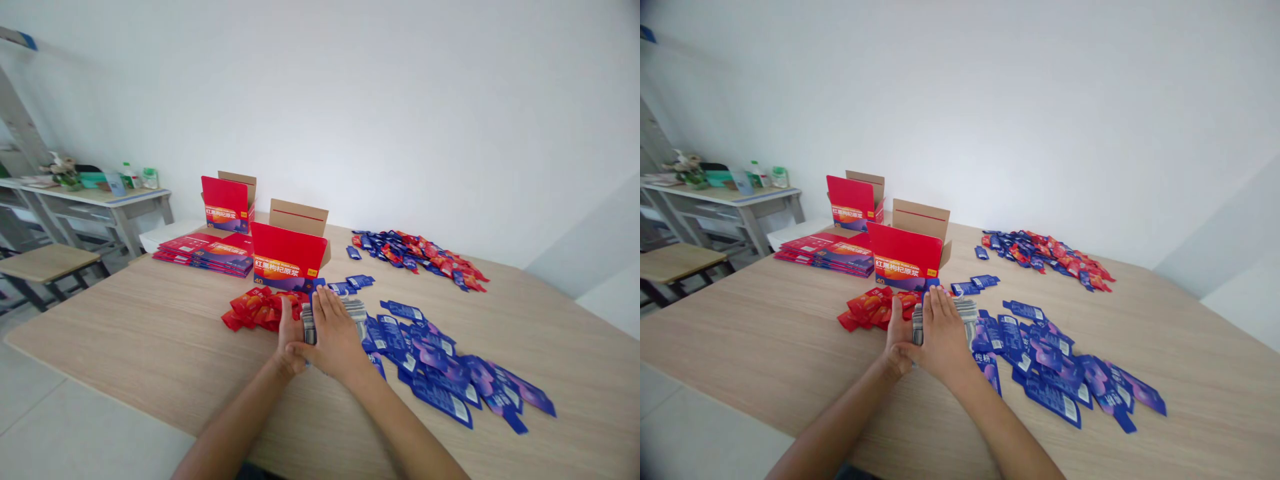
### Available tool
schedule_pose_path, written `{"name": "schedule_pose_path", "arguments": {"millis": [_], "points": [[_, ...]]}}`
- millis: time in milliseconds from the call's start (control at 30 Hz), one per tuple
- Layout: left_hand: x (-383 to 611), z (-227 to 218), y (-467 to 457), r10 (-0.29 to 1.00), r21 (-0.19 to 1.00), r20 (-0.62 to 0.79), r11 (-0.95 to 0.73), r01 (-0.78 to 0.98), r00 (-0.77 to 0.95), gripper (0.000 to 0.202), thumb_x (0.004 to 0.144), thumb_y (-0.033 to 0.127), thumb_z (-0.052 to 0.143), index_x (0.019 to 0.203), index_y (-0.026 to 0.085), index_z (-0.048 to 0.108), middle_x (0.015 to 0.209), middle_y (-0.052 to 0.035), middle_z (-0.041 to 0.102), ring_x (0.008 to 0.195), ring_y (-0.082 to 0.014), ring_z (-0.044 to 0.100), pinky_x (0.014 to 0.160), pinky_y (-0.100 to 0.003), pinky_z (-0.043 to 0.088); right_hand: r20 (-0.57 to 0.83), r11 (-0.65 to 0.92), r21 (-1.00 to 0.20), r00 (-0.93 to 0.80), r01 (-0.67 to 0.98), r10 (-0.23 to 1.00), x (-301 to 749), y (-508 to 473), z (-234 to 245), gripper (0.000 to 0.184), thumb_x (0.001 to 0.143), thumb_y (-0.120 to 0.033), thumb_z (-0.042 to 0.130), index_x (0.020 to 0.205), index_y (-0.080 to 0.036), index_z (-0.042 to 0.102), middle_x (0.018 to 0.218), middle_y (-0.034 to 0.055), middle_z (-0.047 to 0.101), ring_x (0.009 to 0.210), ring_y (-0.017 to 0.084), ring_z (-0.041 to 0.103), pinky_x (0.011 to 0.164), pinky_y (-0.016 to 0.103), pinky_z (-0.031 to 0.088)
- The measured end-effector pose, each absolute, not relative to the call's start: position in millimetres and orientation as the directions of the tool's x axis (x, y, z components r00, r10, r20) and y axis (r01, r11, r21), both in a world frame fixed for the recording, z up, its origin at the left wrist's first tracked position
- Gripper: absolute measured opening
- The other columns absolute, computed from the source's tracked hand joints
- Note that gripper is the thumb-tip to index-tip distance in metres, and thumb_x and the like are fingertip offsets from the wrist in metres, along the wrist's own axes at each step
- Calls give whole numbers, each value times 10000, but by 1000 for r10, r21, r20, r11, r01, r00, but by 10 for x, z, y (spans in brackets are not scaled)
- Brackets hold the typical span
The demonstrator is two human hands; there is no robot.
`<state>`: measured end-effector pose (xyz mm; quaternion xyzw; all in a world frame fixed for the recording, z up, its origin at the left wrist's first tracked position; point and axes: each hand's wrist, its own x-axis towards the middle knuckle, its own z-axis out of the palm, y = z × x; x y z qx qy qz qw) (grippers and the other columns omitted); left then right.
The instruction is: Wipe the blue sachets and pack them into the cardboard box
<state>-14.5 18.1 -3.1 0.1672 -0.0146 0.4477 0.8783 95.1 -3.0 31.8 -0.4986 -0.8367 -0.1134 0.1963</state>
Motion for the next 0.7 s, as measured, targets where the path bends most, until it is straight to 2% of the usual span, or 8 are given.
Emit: {"name": "schedule_pose_path", "arguments": {"millis": [100,200,333,467,567,700], "points": [[-78,-65,155,766,296,156,566,-770,623,1034,882,852,84,1532,132,443,1483,-148,569,1446,-328,454,1233,-454,268,489,526,-3,-458,850,743,1064,1,183,1113,803,-777,633,1508,49,391,1577,342,355,1502,434,309,1215,608,294],[-62,-103,154,761,301,122,584,-754,637,1072,852,884,79,1523,139,460,1464,-149,588,1449,-329,451,1223,-459,290,544,564,15,-480,826,689,1132,-18,90,1045,864,-726,602,1525,45,355,1584,342,340,1519,426,272,1203,620,314],[-112,-109,175,781,276,57,586,-762,621,1109,832,898,66,1509,120,475,1424,-177,614,1433,-329,474,1219,-472,299,546,590,22,-504,807,669,1086,-96,80,807,979,-523,543,1544,16,340,1602,309,335,1529,392,265,1182,605,365],[-182,-69,216,837,224,-35,539,-812,546,1107,848,878,50,1470,86,511,1387,-197,634,1417,-328,492,1232,-470,280,506,599,35,-531,800,680,979,-212,111,650,991,-336,534,1496,56,416,1586,315,357,1512,400,302,1188,572,378],[-229,-55,244,871,213,-96,490,-845,481,1059,879,848,83,1407,72,573,1364,-204,645,1411,-332,497,1243,-468,263,455,629,42,-575,776,680,920,-302,106,636,973,-287,548,1497,52,422,1593,298,356,1512,401,301,1193,561,378],[-245,-64,220,885,226,-109,466,-855,454,958,914,808,139,1247,102,694,1345,-177,664,1439,-327,466,1254,-433,242,436,647,34,-594,762,676,895,-341,73,665,969,-286,556,1518,48,387,1611,303,310,1534,400,238,1203,581,352]]}}
